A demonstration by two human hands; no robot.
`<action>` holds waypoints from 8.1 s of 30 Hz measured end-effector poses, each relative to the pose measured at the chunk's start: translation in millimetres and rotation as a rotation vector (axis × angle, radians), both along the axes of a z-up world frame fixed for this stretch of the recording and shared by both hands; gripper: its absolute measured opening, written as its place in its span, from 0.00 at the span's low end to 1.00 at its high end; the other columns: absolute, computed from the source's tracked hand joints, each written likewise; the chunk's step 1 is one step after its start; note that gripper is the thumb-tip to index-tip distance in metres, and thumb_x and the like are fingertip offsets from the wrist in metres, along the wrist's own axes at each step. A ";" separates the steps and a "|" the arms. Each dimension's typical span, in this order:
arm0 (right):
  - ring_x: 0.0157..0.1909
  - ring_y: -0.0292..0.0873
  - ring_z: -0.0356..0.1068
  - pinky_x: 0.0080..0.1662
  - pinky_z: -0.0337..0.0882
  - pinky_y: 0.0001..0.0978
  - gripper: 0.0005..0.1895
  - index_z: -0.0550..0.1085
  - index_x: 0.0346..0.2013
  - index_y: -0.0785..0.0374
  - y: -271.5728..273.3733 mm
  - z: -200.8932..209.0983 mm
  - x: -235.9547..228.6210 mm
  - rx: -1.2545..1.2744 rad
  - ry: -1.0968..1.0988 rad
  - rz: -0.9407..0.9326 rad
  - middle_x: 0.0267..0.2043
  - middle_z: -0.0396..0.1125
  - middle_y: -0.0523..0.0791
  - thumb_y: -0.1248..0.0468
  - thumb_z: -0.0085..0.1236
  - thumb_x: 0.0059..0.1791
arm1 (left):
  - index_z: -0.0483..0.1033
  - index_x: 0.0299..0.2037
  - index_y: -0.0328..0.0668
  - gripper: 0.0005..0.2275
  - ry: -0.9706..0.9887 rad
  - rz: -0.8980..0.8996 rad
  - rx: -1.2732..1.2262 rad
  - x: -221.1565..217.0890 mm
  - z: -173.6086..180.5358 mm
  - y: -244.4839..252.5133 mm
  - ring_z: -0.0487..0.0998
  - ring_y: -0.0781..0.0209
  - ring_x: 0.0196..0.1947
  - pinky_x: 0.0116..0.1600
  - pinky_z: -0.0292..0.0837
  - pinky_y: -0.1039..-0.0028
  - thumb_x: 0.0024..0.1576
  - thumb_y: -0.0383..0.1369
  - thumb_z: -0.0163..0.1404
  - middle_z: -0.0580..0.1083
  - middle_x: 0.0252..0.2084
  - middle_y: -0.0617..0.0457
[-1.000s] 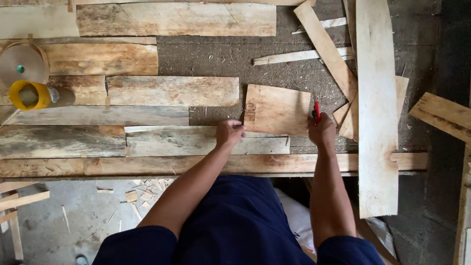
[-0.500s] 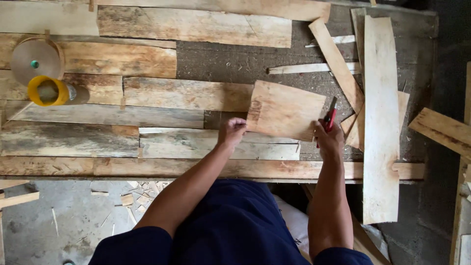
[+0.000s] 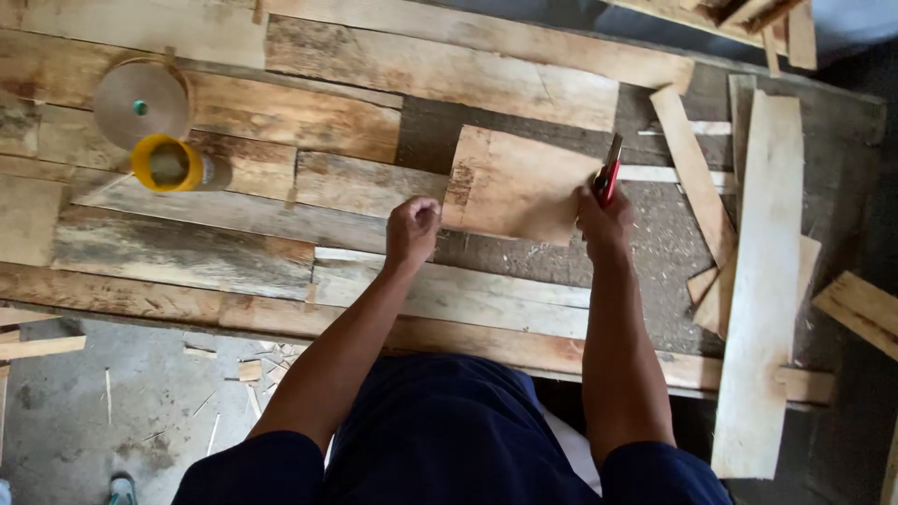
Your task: The recorder is cutting and fitting thin wooden planks onto a surface using a utility knife.
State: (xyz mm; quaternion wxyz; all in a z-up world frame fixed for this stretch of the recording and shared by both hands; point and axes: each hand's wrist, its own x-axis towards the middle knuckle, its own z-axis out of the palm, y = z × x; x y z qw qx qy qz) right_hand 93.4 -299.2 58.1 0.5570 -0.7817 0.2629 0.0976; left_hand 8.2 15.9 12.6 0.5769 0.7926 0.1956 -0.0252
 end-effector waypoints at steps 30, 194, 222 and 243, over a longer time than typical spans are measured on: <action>0.32 0.43 0.71 0.37 0.71 0.42 0.15 0.77 0.36 0.63 102.4 -103.8 128.0 -0.408 -0.055 0.123 0.30 0.73 0.47 0.54 0.67 0.48 | 0.66 0.64 0.16 0.27 -0.140 -0.588 1.138 24.0 -9.9 57.4 0.58 0.26 0.69 0.75 0.56 0.55 0.54 0.28 0.52 0.57 0.71 0.26; 0.33 0.47 0.73 0.33 0.72 0.44 0.07 0.69 0.48 0.61 185.0 47.3 117.2 -1.062 -0.495 1.014 0.36 0.72 0.49 0.62 0.49 0.58 | 0.71 0.49 0.30 0.17 -0.253 0.287 -0.476 81.1 -61.4 -29.4 0.81 0.58 0.46 0.54 0.78 0.69 0.59 0.34 0.62 0.77 0.42 0.48; 0.22 0.39 0.66 0.22 0.72 0.32 0.39 0.44 0.78 0.52 132.8 -81.9 107.0 -0.726 -0.021 0.707 0.53 0.73 0.53 0.75 0.37 0.53 | 0.72 0.58 0.41 0.16 -0.395 0.037 0.648 146.6 -27.8 -4.0 0.78 0.48 0.52 0.58 0.76 0.56 0.62 0.30 0.57 0.77 0.50 0.45; 0.23 0.34 0.66 0.22 0.72 0.27 0.38 0.50 0.77 0.43 143.9 -39.5 104.6 -0.689 0.137 0.701 0.55 0.73 0.47 0.74 0.40 0.54 | 0.68 0.65 0.39 0.27 -0.314 -0.747 0.716 64.1 -47.4 -44.8 0.50 0.32 0.76 0.73 0.49 0.41 0.54 0.32 0.58 0.53 0.76 0.35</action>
